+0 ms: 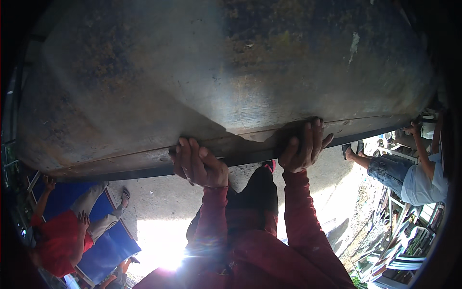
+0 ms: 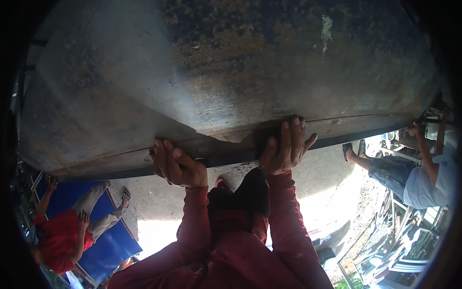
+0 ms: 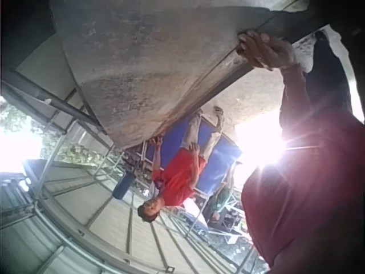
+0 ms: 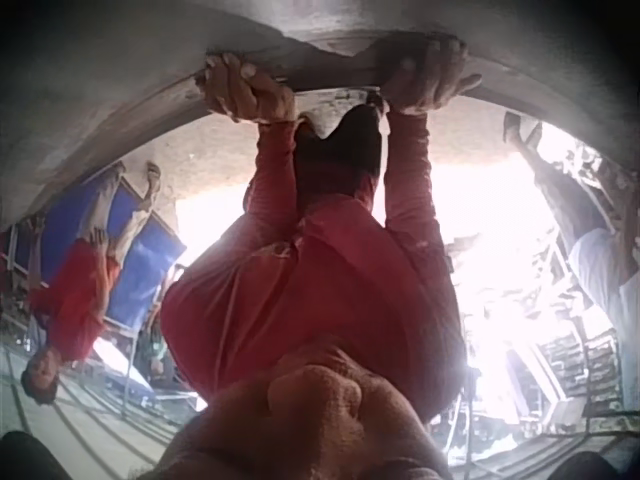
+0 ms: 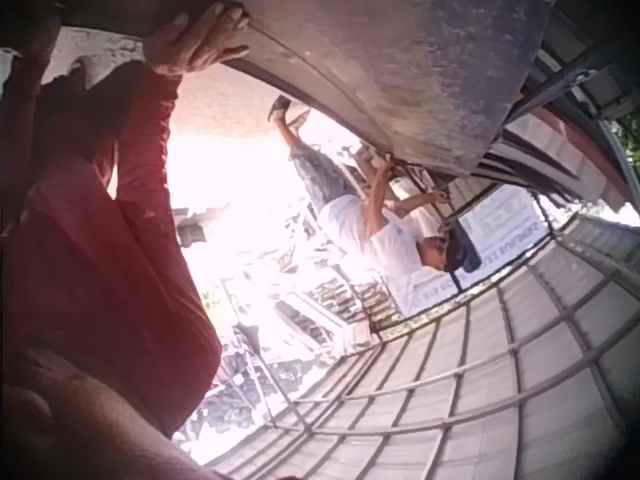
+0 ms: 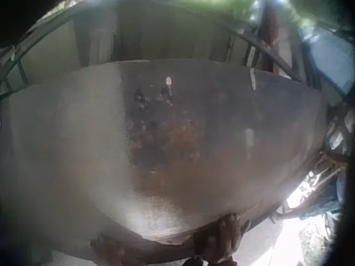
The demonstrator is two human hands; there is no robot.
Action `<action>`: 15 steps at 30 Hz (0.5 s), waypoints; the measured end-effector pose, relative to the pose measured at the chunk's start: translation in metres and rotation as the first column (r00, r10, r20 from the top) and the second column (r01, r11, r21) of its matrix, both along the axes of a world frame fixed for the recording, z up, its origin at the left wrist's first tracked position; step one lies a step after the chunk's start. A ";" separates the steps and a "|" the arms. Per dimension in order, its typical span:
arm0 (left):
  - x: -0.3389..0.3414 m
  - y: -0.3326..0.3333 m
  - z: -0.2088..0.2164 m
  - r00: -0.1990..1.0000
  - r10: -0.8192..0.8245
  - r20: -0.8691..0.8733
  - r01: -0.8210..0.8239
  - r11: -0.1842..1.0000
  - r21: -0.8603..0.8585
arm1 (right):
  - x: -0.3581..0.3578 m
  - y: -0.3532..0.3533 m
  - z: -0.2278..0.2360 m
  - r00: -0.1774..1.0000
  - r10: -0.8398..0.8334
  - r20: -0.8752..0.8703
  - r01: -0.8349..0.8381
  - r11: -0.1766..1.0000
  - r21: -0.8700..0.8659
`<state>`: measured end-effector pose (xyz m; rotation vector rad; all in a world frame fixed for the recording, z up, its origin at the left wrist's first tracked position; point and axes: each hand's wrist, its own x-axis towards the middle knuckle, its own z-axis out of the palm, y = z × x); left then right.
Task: The person positions a metal sheet into a sheet metal brake, pulls the bending lever to bend the sheet, and repositions it to create additional bends before removing the finished piece.
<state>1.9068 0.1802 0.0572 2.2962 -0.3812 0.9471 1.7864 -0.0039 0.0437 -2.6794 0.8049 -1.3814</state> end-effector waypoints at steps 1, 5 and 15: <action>0.001 0.001 -0.001 1.000 0.011 0.015 -0.011 1.000 -0.005 | 0.002 0.001 0.001 1.000 -0.011 0.003 0.011 1.000 -0.007; 0.004 0.002 -0.001 0.999 0.005 0.052 -0.004 1.000 -0.018 | 0.008 0.001 0.005 0.999 0.040 0.002 -0.040 0.999 -0.008; 0.001 0.004 0.003 1.000 -0.005 0.003 0.005 1.000 -0.022 | 0.005 0.003 0.008 0.998 0.052 0.028 -0.052 0.998 0.024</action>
